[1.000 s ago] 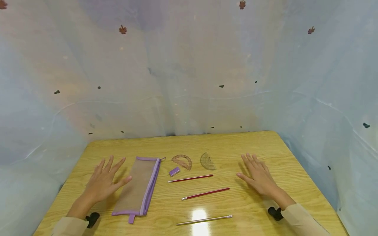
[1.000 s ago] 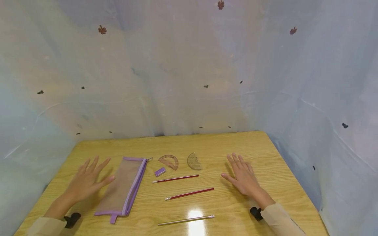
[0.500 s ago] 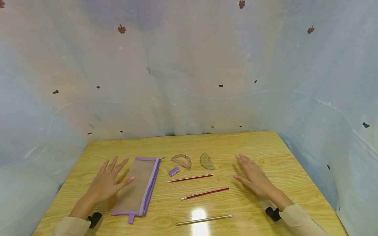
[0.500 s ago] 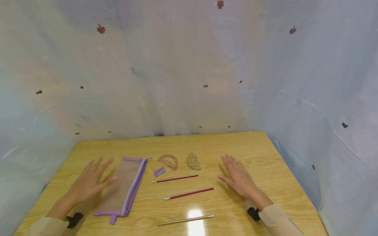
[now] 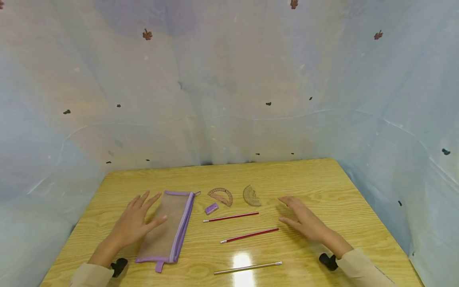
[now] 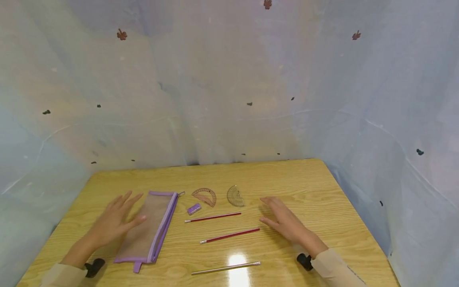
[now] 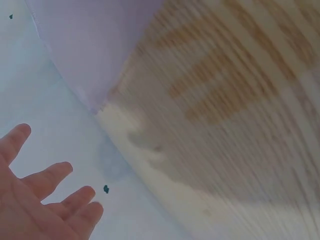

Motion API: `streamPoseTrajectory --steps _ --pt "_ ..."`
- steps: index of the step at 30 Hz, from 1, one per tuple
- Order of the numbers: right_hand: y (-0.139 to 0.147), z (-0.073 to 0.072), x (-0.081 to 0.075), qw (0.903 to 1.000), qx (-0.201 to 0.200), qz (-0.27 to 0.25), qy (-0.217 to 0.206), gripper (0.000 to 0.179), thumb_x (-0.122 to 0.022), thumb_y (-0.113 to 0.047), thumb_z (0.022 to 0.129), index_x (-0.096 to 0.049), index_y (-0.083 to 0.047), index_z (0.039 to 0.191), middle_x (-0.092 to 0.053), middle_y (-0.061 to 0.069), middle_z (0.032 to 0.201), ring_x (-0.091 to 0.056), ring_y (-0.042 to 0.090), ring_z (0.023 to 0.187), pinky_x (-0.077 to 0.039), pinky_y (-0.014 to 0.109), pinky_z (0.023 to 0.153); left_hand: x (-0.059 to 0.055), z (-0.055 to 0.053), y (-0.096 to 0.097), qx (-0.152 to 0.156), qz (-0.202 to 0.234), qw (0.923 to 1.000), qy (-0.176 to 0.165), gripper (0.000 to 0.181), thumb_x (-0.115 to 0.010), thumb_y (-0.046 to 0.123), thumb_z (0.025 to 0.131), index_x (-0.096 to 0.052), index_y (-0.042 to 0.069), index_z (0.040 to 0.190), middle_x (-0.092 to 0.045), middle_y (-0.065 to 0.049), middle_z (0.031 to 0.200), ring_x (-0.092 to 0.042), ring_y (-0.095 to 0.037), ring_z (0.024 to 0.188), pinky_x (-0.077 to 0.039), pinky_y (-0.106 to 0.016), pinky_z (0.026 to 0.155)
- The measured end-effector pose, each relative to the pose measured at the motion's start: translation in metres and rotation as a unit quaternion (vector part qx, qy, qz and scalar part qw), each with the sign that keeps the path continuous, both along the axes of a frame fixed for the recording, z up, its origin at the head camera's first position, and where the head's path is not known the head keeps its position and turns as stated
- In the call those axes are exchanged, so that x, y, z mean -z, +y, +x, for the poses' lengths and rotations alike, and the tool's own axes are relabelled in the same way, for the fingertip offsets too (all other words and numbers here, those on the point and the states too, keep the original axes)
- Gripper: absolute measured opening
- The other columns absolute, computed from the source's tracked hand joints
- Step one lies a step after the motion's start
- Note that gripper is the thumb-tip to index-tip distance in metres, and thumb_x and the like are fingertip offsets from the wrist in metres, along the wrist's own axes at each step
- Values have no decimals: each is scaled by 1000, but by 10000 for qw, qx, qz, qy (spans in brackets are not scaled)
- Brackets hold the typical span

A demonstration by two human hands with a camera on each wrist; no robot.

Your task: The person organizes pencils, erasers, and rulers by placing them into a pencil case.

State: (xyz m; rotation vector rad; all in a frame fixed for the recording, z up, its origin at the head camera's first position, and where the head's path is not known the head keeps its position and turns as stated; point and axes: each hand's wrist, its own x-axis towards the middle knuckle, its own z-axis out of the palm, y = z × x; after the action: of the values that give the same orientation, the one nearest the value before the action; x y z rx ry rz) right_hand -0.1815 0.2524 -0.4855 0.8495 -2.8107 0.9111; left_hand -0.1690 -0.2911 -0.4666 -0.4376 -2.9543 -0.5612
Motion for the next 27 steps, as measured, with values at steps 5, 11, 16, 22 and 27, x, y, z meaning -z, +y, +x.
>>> streamPoseTrajectory --steps 5,11,16,22,27 --pt "-6 0 -1 9993 -312 -186 -119 49 -67 -22 98 -53 0 139 -56 14 127 -58 32 109 -52 50 86 -3 2 5 8 160 9999 -25 82 -62 57 93 -31 18 158 -22 -30 157 -21 -60 136 -24 -82 93" --pt "-7 0 -2 9972 -508 -402 -386 42 -65 -21 99 -58 0 134 -60 11 120 -58 29 102 -52 43 80 -5 3 11 66 371 9993 74 80 -66 53 92 -35 17 156 -27 -31 154 -25 -60 134 -24 -81 94" --pt "-10 -1 -2 9948 -793 -582 -272 36 -67 -16 97 -62 1 127 -62 13 116 -61 28 95 -54 40 78 -1 5 16 98 510 9985 149 78 -68 51 91 -41 12 153 -37 -29 147 -34 -55 129 -33 -76 92" --pt "-14 -3 1 9904 -1139 -779 -42 26 -70 -9 93 -66 3 116 -63 14 109 -63 27 87 -56 37 74 5 5 24 96 700 9973 208 76 -72 51 89 -48 8 147 -47 -19 136 -44 -45 122 -40 -67 91" --pt "-17 -4 3 9883 -1258 -854 -96 23 -73 -6 90 -68 3 112 -64 12 105 -63 26 86 -56 35 73 7 6 30 116 820 9964 206 73 -74 52 86 -54 10 142 -52 -12 128 -50 -38 116 -45 -63 89"
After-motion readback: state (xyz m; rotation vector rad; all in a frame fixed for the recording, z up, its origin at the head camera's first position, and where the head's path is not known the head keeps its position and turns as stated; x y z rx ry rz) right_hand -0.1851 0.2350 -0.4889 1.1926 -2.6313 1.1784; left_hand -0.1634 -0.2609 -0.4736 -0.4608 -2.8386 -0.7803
